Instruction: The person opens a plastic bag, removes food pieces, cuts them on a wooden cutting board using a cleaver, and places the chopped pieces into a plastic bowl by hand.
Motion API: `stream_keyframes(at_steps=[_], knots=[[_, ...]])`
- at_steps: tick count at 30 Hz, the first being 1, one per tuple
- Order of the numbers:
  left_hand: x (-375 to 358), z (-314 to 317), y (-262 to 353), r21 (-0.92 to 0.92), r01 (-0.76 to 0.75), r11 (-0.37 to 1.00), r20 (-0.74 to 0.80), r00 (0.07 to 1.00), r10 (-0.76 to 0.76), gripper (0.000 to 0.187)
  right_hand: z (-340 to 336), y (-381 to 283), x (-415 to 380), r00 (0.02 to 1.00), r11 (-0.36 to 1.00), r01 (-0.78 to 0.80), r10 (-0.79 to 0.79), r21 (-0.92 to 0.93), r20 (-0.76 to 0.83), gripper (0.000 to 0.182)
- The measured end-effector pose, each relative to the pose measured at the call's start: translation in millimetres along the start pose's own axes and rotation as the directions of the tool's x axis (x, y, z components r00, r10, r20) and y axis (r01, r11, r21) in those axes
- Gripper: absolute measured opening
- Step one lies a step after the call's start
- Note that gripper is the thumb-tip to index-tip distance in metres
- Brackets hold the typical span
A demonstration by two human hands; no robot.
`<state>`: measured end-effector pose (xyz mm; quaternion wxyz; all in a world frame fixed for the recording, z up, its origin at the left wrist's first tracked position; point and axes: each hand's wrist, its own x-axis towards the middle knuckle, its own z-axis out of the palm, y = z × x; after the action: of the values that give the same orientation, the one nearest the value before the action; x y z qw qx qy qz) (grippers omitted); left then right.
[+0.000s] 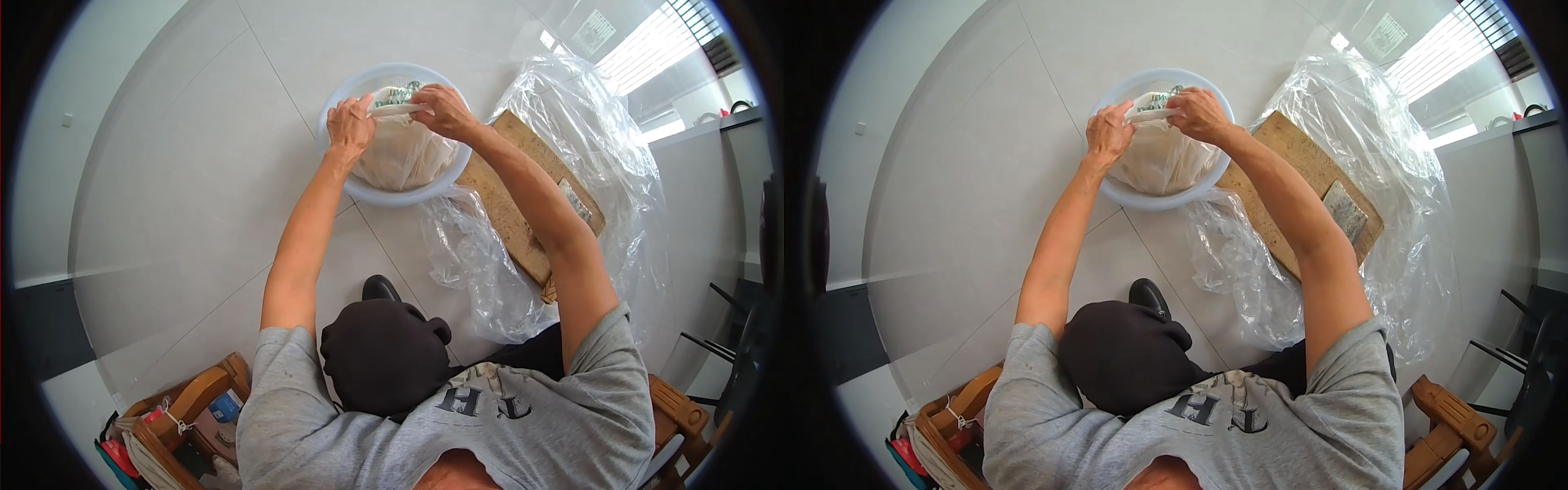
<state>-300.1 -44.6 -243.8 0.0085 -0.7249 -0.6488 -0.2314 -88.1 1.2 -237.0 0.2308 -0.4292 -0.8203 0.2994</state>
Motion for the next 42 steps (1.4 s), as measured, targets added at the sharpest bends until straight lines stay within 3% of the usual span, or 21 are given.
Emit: stream_keyframes(at_steps=[1, 3, 5, 8, 9, 10, 11, 13, 15, 18, 21, 25, 26, 28, 29, 30, 31, 33, 35, 37, 42], knots=[[2, 4, -2, 0.028, 0.045, 0.999, 0.069, 0.997, -0.047, 0.026, -2, -1, 0, 0.989, 0.978, -0.134, 0.121, 0.162, 0.091, 0.027], [0, 2, -13, 0.031, 0.139, 0.990, -0.004, 0.990, -0.139, 0.019, -22, 9, -9, 0.993, 0.741, -0.107, 0.043, 0.663, 0.112, 0.029], [-3, -5, -28, 0.035, 0.265, 0.963, -0.041, 0.964, -0.264, 0.015, -38, 19, -20, 0.988, 0.690, -0.137, 0.149, 0.711, 0.046, 0.033], [-7, -22, -49, 0.060, 0.405, 0.912, 0.000, 0.914, -0.406, 0.016, -58, 32, -33, 0.935, 0.721, -0.277, 0.354, 0.635, 0.006, 0.039], [-11, -24, -50, 0.052, 0.332, 0.942, -0.050, 0.943, -0.330, 0.017, -70, 30, -37, 0.929, 0.750, -0.282, 0.368, 0.598, -0.023, 0.039], [-16, -33, -42, 0.049, 0.255, 0.966, -0.099, 0.963, -0.249, 0.018, -84, 21, -41, 0.932, 0.812, -0.355, 0.346, 0.462, 0.108, 0.033], [-20, -41, -32, 0.049, 0.179, 0.983, -0.146, 0.974, -0.171, 0.019, -91, 9, -44, 0.956, 0.928, -0.265, 0.218, 0.260, 0.198, 0.031], [-21, -50, -3, -0.072, -0.215, 0.974, -0.269, 0.944, 0.189, 0.023, -93, -9, -53, 0.898, 0.992, 0.034, 0.025, -0.125, 0.439, 0.027], [-27, -36, 25, -0.264, -0.443, 0.857, -0.250, 0.889, 0.383, 0.020, -84, -25, -59, 0.873, 0.986, 0.094, -0.014, -0.139, 0.487, 0.019], [-47, -25, 28, -0.066, -0.211, 0.975, 0.397, 0.891, 0.220, 0.032, -86, -41, -56, 0.860, 0.985, 0.040, 0.051, -0.167, 0.508, 0.016], [-81, -41, 38, -0.080, -0.163, 0.983, 0.628, 0.758, 0.176, 0.033, -101, -35, -58, 0.920, 0.979, -0.103, 0.161, -0.177, 0.356, 0.017], [-156, -54, 36, -0.275, -0.154, 0.949, 0.320, 0.916, 0.241, 0.017, -99, -23, -61, 0.794, 0.881, -0.092, 0.346, -0.463, 0.500, 0.021], [-166, -66, 39, -0.357, -0.101, 0.929, 0.189, 0.966, 0.178, 0.019, -105, -39, -63, 0.727, 0.903, -0.131, 0.368, -0.409, 0.579, 0.037], [-172, -110, 48, -0.496, 0.016, 0.868, 0.061, 0.998, 0.017, 0.024, -111, -43, -65, 0.774, 0.988, -0.024, 0.115, -0.154, 0.623, 0.048], [-165, -150, 57, -0.550, 0.092, 0.830, 0.069, 0.996, -0.064, 0.027, -115, -44, -65, 0.782, 0.999, 0.028, -0.010, -0.018, 0.623, 0.053], [-163, -187, 67, -0.795, 0.313, 0.520, 0.264, 0.950, -0.167, 0.027, -121, -50, -61, 0.768, 0.997, -0.073, 0.043, 0.021, 0.639, 0.064], [-162, -222, 76, -0.868, 0.485, 0.106, 0.463, 0.868, -0.181, 0.028, -121, -56, -62, 0.845, 1.000, -0.004, 0.005, -0.002, 0.535, 0.060], [-158, -281, 87, -0.691, 0.678, -0.250, 0.651, 0.734, 0.193, 0.032, -122, -59, -52, 0.909, 0.993, -0.045, 0.085, -0.108, 0.407, 0.052], [-168, -300, 109, -0.487, 0.714, -0.504, 0.565, 0.697, 0.442, 0.036, -121, -56, -43, 0.933, 0.998, -0.033, 0.052, -0.059, 0.356, 0.043], [-184, -300, 126, -0.596, 0.629, -0.499, 0.416, 0.773, 0.478, 0.035, -113, -63, -46, 0.924, 0.991, -0.118, 0.086, 0.064, 0.372, 0.040], [-233, -319, 141, -0.675, 0.508, -0.536, 0.315, 0.855, 0.413, 0.036, -96, -56, -53, 0.874, 0.994, -0.108, 0.100, -0.012, 0.475, 0.042]])
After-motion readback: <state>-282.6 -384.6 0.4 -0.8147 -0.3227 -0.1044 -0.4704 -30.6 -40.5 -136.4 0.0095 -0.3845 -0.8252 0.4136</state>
